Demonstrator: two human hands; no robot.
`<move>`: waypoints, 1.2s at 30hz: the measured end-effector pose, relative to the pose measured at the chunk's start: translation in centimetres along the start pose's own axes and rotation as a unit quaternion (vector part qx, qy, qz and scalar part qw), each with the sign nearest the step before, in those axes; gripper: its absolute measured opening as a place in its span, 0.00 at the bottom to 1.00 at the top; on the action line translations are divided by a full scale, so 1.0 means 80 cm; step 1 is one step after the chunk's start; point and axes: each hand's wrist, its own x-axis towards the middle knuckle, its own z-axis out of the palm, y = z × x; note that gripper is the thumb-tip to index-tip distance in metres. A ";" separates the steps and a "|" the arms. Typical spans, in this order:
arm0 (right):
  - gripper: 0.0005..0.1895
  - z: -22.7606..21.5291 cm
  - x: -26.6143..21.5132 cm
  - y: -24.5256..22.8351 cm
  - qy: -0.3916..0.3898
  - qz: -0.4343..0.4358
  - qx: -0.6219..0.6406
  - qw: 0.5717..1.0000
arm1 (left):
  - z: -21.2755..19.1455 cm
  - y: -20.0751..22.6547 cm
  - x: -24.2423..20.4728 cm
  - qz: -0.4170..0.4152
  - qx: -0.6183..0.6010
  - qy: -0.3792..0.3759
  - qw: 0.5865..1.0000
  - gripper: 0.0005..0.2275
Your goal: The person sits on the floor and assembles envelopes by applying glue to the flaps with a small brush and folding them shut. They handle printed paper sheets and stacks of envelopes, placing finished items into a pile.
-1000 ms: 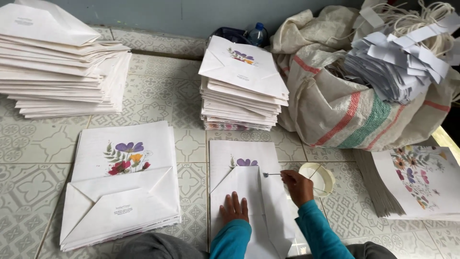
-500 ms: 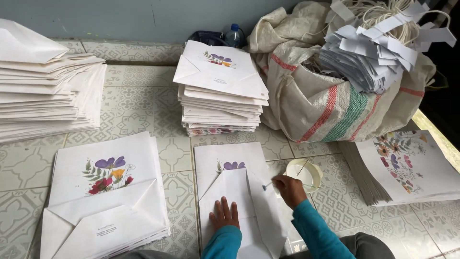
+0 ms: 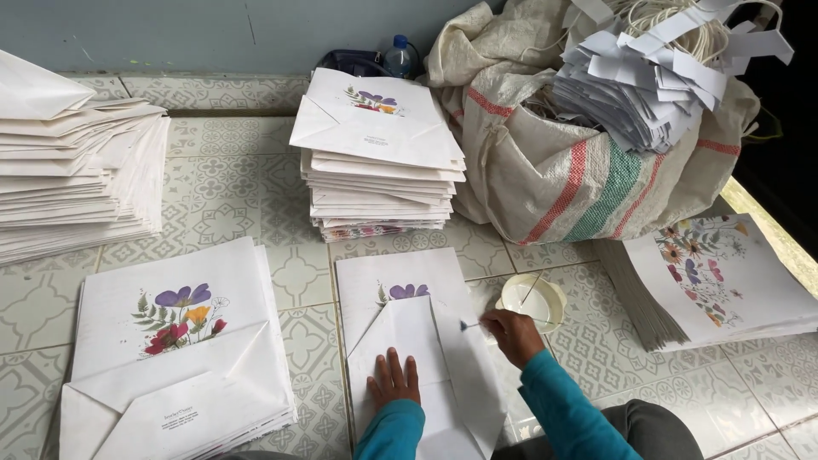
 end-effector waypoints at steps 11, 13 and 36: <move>0.10 0.025 0.045 -0.049 0.003 0.015 0.033 0.999 | -0.047 -0.005 -0.045 0.025 0.060 -0.049 0.997 0.62; 0.09 0.022 0.038 -0.038 -0.007 0.024 0.039 0.999 | -0.045 -0.007 -0.045 0.028 0.066 -0.050 0.996 0.61; 0.07 -0.050 -0.164 0.039 -0.123 0.179 0.201 0.955 | -0.032 -0.032 -0.028 0.059 0.053 0.007 0.997 0.63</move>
